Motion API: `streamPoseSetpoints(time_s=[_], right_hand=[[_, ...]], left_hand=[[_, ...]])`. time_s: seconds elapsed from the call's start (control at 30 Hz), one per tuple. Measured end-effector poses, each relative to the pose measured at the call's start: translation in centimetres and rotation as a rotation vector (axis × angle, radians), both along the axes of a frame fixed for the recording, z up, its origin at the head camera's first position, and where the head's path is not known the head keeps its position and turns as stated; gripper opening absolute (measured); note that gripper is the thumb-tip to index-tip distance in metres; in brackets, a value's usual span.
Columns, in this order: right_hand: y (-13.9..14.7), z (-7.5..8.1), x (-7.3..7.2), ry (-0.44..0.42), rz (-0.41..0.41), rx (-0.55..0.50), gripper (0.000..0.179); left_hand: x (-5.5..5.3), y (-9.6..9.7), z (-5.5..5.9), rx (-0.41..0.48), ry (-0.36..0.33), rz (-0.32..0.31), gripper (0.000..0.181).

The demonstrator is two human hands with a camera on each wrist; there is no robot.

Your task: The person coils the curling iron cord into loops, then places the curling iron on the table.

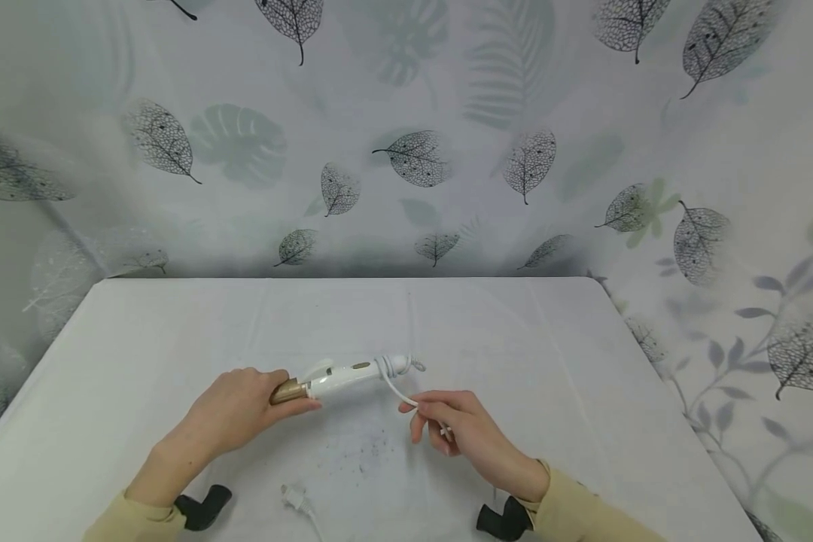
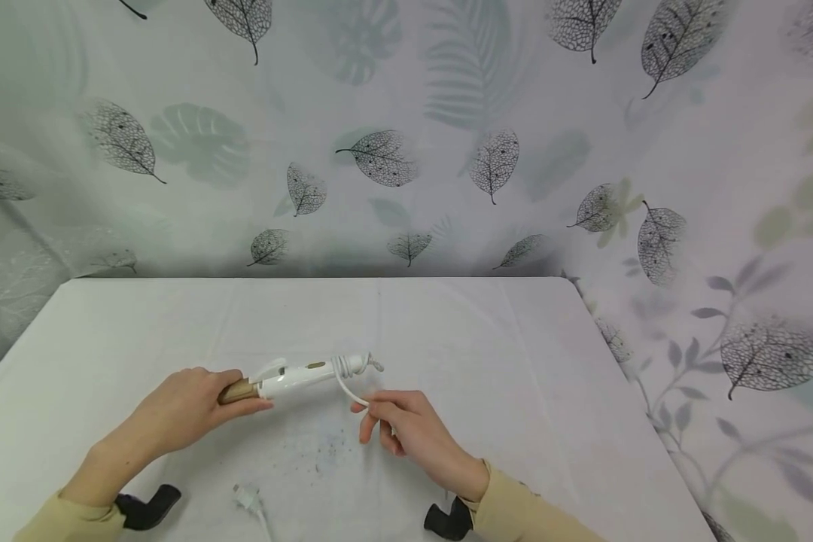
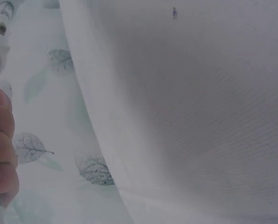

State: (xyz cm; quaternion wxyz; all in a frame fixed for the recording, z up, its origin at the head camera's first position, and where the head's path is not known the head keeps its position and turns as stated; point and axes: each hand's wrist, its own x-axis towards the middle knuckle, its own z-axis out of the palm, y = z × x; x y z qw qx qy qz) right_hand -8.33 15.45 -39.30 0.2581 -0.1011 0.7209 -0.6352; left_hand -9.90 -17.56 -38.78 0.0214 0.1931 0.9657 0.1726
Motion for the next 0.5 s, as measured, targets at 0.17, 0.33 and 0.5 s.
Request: streamPoseSetpoints(time_s=[0.17,0.33,0.5], right_hand=[[0.3,-0.7,-0.1,-0.075,-0.006,-0.07,0.036],[0.6,-1.7,-0.7,-0.143,-0.014,-0.054,0.034],[0.6,-2.9,-1.3,-0.176,-0.014,0.042,0.039]], left_hand=[[0.0,-0.1,0.3,-0.016,0.037,0.02,0.054],[0.2,-0.2,0.4,-0.03,0.038,0.021,0.054],[0.5,-0.2,0.3,-0.027,0.035,0.021,0.054]])
